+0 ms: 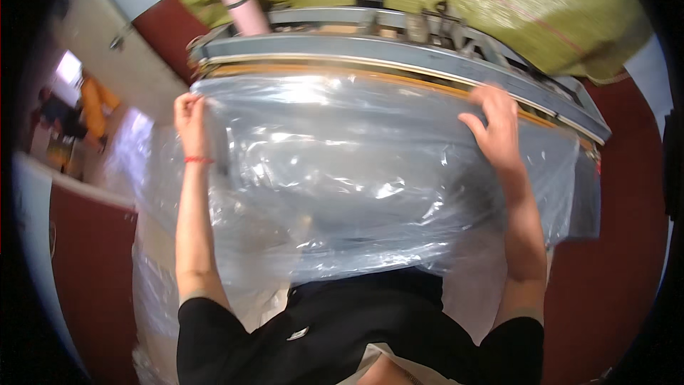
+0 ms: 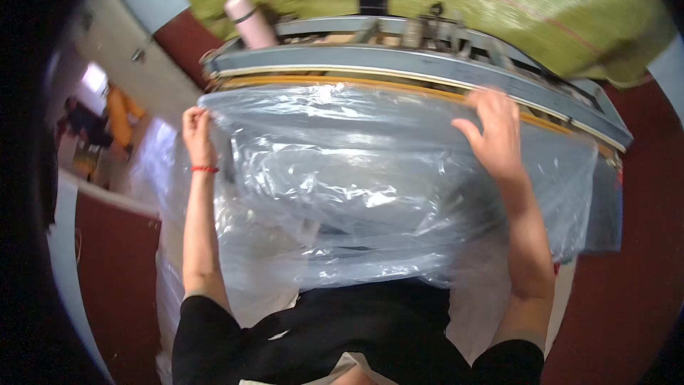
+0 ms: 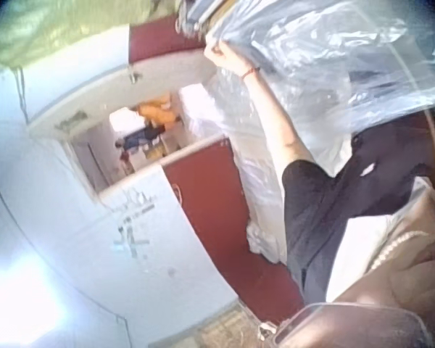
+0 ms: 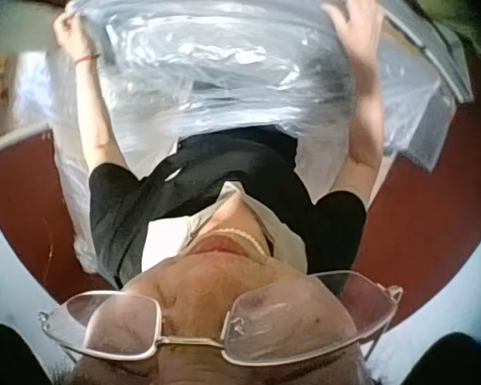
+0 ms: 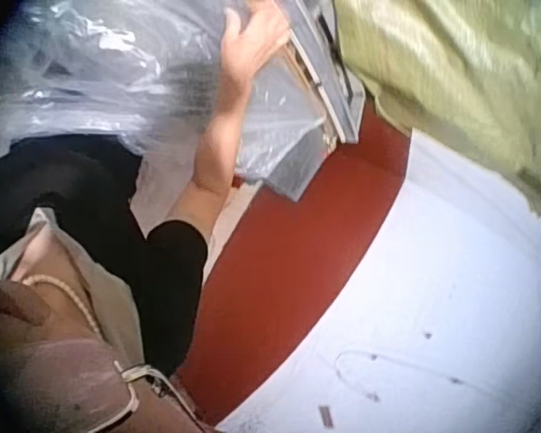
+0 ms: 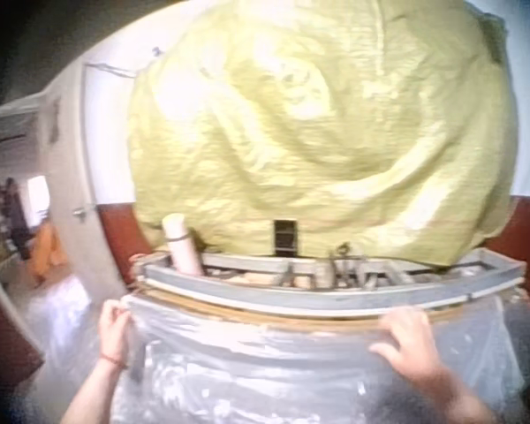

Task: Covering a large foam or rubber product with a clear plastic protective bag.

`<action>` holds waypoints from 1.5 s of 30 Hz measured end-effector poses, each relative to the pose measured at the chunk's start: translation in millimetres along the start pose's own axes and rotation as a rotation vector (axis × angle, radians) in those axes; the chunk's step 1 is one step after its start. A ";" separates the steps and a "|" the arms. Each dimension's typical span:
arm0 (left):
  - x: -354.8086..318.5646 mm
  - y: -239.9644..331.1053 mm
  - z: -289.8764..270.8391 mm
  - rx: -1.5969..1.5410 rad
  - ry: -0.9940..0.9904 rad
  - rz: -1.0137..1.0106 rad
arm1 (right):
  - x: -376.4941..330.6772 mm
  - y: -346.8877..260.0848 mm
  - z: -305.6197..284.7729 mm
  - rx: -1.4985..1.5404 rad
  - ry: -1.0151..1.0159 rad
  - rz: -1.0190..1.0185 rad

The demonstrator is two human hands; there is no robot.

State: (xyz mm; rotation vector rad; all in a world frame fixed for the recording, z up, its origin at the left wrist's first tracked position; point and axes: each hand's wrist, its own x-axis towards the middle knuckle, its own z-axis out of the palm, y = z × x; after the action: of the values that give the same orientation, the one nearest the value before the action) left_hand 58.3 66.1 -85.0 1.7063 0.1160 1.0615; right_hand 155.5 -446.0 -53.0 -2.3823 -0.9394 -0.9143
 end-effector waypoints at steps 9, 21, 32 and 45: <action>-60.5 -37.9 -42.6 0.927 -0.552 0.241 | -115.7 99.1 -39.6 0.191 -0.056 0.629; -100.4 3.2 2.3 0.960 -0.726 0.282 | -259.1 219.2 -139.1 -0.144 0.059 0.773; -30.8 -43.4 12.2 0.974 -0.346 0.090 | -244.3 215.1 -175.9 0.336 -0.215 0.979; 36.3 -111.4 75.9 0.427 0.222 -0.026 | -179.9 273.8 -42.1 0.067 0.545 0.896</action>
State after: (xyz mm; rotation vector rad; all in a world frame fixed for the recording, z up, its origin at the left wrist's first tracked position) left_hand 177.7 78.2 -156.2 1.9488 0.5374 1.2690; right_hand 234.0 -737.0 -188.1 -1.9733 0.2937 -1.0115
